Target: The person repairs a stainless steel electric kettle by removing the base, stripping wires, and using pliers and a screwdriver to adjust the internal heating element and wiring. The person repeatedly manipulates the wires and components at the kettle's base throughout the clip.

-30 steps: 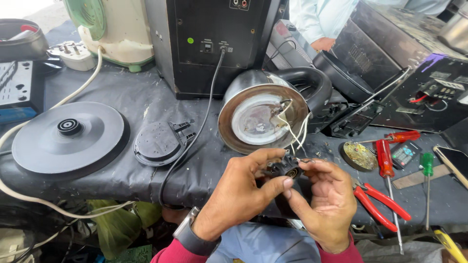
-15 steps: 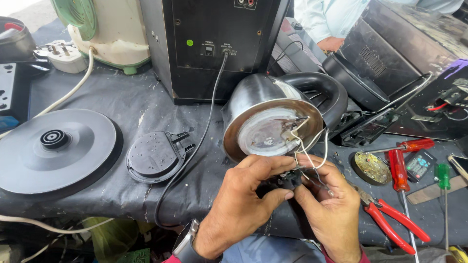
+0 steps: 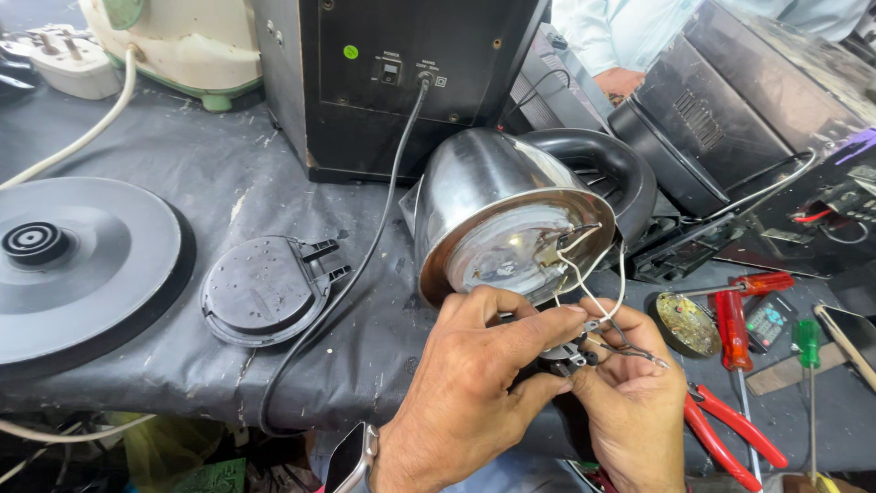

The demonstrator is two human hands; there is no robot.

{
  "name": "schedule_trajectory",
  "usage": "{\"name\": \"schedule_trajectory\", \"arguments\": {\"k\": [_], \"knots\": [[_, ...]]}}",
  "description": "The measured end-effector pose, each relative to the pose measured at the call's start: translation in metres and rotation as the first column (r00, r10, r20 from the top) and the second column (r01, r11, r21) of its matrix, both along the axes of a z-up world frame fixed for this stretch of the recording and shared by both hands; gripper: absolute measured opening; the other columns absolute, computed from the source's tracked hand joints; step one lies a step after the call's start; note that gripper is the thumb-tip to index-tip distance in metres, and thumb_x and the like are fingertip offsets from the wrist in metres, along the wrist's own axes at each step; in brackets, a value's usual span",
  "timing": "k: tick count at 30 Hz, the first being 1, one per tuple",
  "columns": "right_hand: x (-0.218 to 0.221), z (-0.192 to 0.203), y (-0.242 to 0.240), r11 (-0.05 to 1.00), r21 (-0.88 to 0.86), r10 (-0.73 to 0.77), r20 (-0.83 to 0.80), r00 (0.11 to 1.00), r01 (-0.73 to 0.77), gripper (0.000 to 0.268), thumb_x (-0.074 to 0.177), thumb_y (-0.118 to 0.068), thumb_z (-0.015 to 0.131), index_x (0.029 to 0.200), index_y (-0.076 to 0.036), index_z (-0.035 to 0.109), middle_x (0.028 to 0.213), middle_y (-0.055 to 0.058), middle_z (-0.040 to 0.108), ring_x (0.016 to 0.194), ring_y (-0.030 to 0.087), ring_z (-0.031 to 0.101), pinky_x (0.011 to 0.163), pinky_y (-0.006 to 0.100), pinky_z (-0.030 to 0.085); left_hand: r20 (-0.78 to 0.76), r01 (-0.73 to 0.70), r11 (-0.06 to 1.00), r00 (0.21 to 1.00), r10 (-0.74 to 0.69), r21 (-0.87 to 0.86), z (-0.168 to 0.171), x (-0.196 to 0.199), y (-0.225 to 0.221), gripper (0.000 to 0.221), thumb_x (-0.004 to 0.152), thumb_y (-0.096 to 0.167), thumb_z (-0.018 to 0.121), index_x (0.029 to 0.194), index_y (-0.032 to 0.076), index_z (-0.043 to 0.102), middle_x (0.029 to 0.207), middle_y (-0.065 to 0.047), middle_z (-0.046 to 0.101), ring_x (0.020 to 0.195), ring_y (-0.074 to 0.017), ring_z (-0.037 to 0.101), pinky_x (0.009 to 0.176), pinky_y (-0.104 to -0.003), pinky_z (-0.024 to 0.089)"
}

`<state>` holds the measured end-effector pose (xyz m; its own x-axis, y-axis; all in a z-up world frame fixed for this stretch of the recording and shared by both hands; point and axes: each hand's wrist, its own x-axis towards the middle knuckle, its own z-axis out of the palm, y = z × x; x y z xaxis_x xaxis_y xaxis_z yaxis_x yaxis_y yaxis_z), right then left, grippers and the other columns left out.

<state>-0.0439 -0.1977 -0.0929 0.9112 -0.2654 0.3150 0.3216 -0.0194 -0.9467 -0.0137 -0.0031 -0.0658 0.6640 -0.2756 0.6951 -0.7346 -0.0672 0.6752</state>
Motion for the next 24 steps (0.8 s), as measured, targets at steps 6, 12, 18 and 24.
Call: {"name": "schedule_trajectory", "arguments": {"k": [6, 12, 18, 24], "knots": [[0.002, -0.003, -0.015, 0.992, 0.096, 0.08, -0.016, 0.997, -0.078, 0.07, 0.077, 0.02, 0.056, 0.144, 0.004, 0.047, 0.131, 0.017, 0.063, 0.1, 0.013, 0.067, 0.073, 0.022, 0.055, 0.043, 0.024, 0.997, 0.999, -0.021, -0.077, -0.001, 0.001, -0.011, 0.057, 0.076, 0.011, 0.086, 0.129, 0.012, 0.067, 0.121, -0.01, 0.071, 0.12, -0.0287, 0.065, 0.099, -0.039, 0.052], [0.003, -0.003, -0.021, 0.981, 0.148, 0.126, -0.016, 0.992, -0.122, 0.075, 0.079, 0.019, 0.059, 0.15, 0.002, 0.045, 0.135, 0.016, 0.063, 0.094, 0.01, 0.065, 0.073, 0.019, 0.052, -0.049, 0.095, 0.988, 0.994, -0.102, -0.124, -0.001, 0.002, -0.016, 0.053, 0.079, 0.012, 0.086, 0.129, 0.012, 0.067, 0.121, -0.009, 0.072, 0.113, -0.0266, 0.07, 0.093, -0.036, 0.059], [0.001, 0.008, -0.01, 0.979, 0.138, 0.153, -0.001, 0.988, -0.151, 0.087, 0.075, 0.018, 0.059, 0.156, -0.004, 0.035, 0.131, 0.016, 0.063, 0.103, 0.015, 0.068, 0.081, 0.025, 0.057, -0.158, 0.104, 0.987, 0.98, -0.122, -0.121, 0.001, 0.002, -0.021, 0.059, 0.079, 0.017, 0.085, 0.133, 0.01, 0.063, 0.112, -0.006, 0.074, 0.101, -0.0237, 0.07, 0.08, -0.034, 0.06], [0.003, 0.013, -0.005, 0.991, 0.087, 0.102, -0.059, 0.993, -0.097, 0.09, 0.072, 0.02, 0.052, 0.157, -0.004, 0.035, 0.125, 0.016, 0.064, 0.104, 0.019, 0.068, 0.078, 0.03, 0.058, -0.007, 0.072, 0.991, 0.997, -0.074, -0.114, 0.0, 0.005, -0.024, 0.066, 0.08, 0.017, 0.084, 0.139, 0.006, 0.056, 0.115, -0.001, 0.076, 0.109, -0.0246, 0.066, 0.092, -0.038, 0.055]]}}
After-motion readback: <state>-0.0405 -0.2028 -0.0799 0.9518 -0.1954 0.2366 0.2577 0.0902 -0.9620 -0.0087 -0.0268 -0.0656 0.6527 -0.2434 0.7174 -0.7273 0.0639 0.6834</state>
